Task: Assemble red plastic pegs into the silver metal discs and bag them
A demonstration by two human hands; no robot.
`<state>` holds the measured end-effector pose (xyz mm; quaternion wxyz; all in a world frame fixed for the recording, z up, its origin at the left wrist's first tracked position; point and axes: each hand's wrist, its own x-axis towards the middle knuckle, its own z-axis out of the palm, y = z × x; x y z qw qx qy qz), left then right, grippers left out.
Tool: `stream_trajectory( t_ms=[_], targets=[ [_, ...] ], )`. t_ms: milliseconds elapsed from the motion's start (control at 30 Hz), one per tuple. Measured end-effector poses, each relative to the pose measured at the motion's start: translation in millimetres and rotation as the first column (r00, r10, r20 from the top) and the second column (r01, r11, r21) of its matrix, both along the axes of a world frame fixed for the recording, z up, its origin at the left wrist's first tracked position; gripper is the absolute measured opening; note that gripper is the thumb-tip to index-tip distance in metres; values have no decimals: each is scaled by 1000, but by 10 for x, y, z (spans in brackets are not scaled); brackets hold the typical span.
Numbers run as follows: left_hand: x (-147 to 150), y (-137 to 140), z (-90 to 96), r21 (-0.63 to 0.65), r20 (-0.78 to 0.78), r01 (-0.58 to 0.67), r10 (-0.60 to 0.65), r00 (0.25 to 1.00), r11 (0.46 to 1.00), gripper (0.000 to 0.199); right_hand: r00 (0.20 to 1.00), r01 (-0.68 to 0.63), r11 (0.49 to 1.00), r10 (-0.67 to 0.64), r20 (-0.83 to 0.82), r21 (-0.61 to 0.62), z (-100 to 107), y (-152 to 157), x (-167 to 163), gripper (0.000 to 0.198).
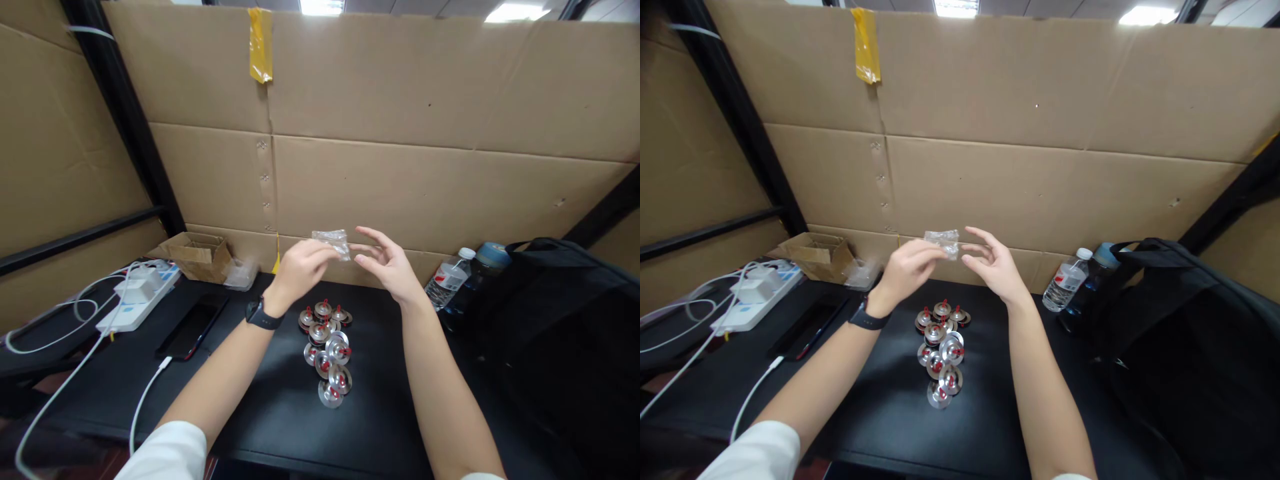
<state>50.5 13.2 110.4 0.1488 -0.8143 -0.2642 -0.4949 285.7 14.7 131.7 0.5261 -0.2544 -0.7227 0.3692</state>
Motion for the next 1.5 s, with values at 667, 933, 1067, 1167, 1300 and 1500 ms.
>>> stream_trajectory(
  t_ms=[667,933,1067,1167,1300,1500],
  targets=[
    [-1689,925,-1061,-755,-346,-649,784,516,94,41,950,-23,1000,20,313,4,18,-79,38,43],
    [-1759,1004,-1015,-786,-302,-589,716,629,186,57,754,-194,981,162,636,-20,-561,135,-465,35],
    [-1612,909,-784,-731,-210,-595,719,663,335,48,593,-239,967,73,802,88,-1061,279,-773,42],
    [-1413,828,-581,-682,-141,-534,627,766,500,36,564,-221,974,80,822,57,-1220,301,-857,32],
    [-1149,703,-373,-731,-163,-356,358,919,582,27,690,-177,984,113,715,15,-1112,293,-787,28],
    [-677,381,-149,-856,-63,105,-305,950,506,23,972,-1,996,21,233,-86,-673,320,-521,16]
  ],
)
